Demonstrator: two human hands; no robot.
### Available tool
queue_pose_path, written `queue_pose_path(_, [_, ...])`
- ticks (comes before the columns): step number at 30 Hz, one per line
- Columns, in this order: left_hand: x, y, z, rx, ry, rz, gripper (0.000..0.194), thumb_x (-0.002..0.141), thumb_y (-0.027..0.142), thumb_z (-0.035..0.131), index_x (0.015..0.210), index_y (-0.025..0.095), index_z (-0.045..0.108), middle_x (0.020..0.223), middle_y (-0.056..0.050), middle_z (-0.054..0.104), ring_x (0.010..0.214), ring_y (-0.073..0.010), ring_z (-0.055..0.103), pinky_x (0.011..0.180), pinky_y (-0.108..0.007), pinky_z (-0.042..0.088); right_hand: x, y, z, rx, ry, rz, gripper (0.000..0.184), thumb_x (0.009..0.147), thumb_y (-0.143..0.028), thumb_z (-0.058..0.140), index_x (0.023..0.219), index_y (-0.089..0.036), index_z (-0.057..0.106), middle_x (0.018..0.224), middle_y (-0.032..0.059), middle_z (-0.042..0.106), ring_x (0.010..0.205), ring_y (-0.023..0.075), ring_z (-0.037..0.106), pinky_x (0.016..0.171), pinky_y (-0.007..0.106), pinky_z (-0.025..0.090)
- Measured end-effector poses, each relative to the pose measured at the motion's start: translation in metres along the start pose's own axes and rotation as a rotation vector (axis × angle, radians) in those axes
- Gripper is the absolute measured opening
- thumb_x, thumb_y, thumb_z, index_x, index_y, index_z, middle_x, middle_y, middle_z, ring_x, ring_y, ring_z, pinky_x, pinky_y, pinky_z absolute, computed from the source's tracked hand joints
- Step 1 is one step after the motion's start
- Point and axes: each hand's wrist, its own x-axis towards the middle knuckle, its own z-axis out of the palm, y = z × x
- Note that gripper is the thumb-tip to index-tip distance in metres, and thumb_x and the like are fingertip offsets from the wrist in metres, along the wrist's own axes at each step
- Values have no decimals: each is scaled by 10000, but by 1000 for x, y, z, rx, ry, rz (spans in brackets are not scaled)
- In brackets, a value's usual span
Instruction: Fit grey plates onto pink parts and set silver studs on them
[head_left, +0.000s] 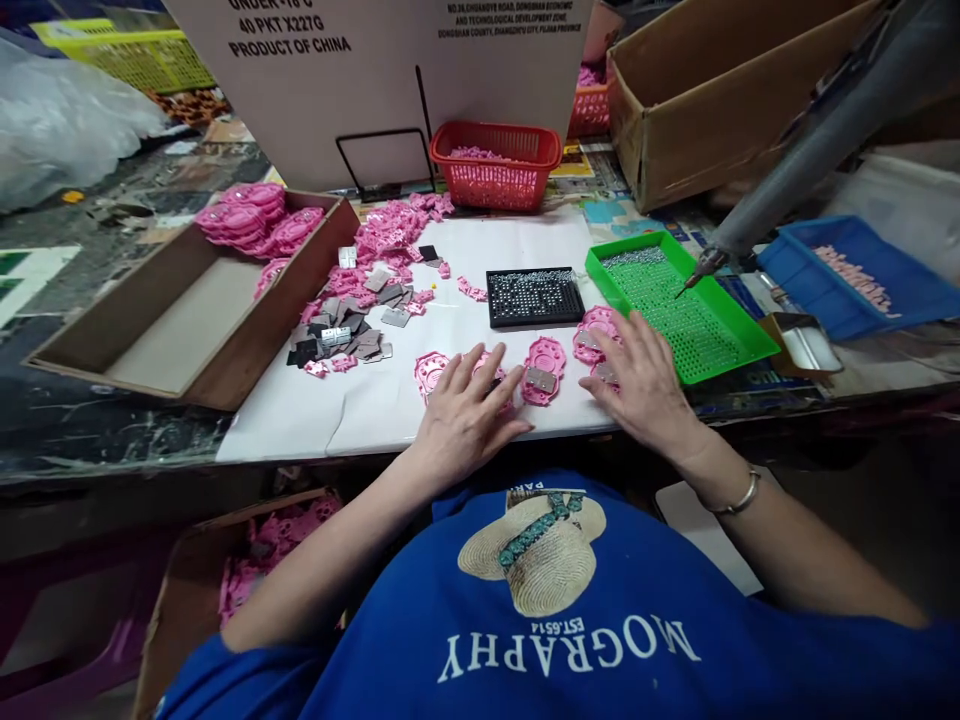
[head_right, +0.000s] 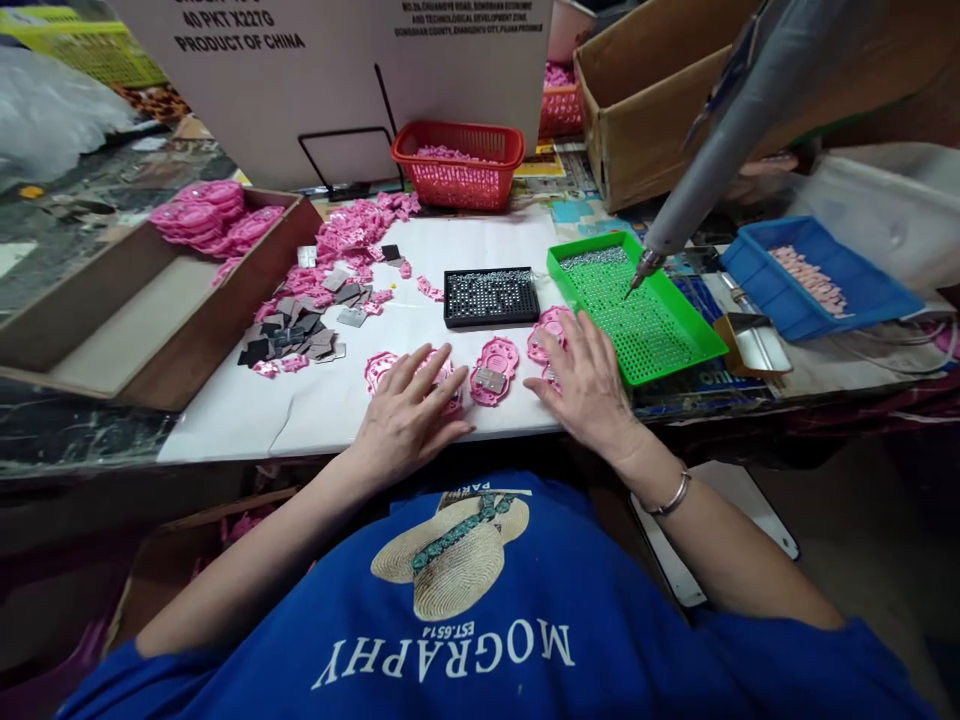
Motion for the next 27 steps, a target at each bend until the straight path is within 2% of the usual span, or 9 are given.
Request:
queue_pose_path(2, [11, 6, 4, -6, -32, 58, 632, 920, 527, 568, 1445, 190, 463, 1559, -156, 377, 1446, -375, 326, 1159, -564, 312, -2, 5, 5, -79, -67, 50, 711, 926, -628, 423, 1460, -159, 448, 1501, 208, 442, 1421, 394, 356, 1136, 653, 273])
queue_pose_path(4, [19, 9, 7, -1, -63, 79, 564, 943, 513, 534, 1415, 205, 498, 1534, -131, 424, 1416, -369, 371, 1155, -574, 306, -5, 7, 8, -101, -109, 15, 657, 928, -620, 425, 1397, -170, 527, 1460, 199, 489, 1382, 385, 407, 1144, 652, 253])
queue_pose_path(7, [20, 7, 8, 13, -75, 32, 444, 982, 452, 478, 1327, 188, 571, 1417, -110, 555, 1295, -339, 491, 1119, -548, 355, -10, 7, 5, -42, -126, -69, 447, 955, -486, 481, 1265, -202, 634, 1418, 150, 536, 1368, 339, 434, 1152, 592, 298])
queue_pose_path(11, [9, -2, 2, 17, -27, -27, 375, 977, 378, 501, 1265, 164, 608, 1275, -117, 640, 1224, -316, 523, 1069, -497, 407, -10, 5, 2, 129, -162, -239, 293, 968, -305, 493, 1196, -213, 652, 1390, 122, 568, 1363, 287, 461, 1122, 534, 388])
queue_pose_path(14, [1, -5, -2, 28, 4, -49, 346, 968, 358, 522, 1232, 157, 621, 1216, -116, 667, 1193, -307, 543, 1063, -480, 417, -2, 0, 7, 237, -169, -309, 317, 976, -241, 453, 1248, -193, 610, 1393, 133, 572, 1367, 263, 474, 1111, 518, 422])
queue_pose_path(17, [-4, -5, -3, 56, 31, -81, 369, 960, 389, 537, 1219, 141, 623, 1253, -145, 652, 1184, -311, 559, 1060, -485, 431, 7, -5, 6, 237, -174, -321, 413, 988, -293, 437, 1379, -185, 510, 1444, 148, 529, 1385, 274, 462, 1122, 551, 406])
queue_pose_path(20, [-8, -4, -3, 98, 55, -89, 434, 948, 436, 553, 1243, 124, 614, 1378, -203, 567, 1237, -336, 549, 1061, -508, 438, 5, -4, -7, 180, -111, -248, 469, 983, -358, 463, 1428, -212, 461, 1470, 137, 507, 1398, 280, 448, 1161, 554, 359])
queue_pose_path(23, [-14, -6, -3, 125, 73, -91, 498, 939, 462, 562, 1308, 128, 586, 1454, -208, 500, 1322, -368, 494, 1100, -540, 397, -13, 2, -16, 110, -63, -67, 550, 974, -396, 479, 1463, -152, 417, 1471, 183, 488, 1425, 301, 406, 1166, 505, 373])
queue_pose_path(27, [-25, -16, -6, 130, 37, -165, 629, 913, 531, 578, 1430, 183, 497, 1543, -199, 386, 1418, -422, 366, 1132, -630, 303, -35, 5, -7, -18, -153, -7, 641, 969, -506, 425, 1502, -155, 372, 1527, 211, 406, 1435, 384, 360, 1121, 605, 367])
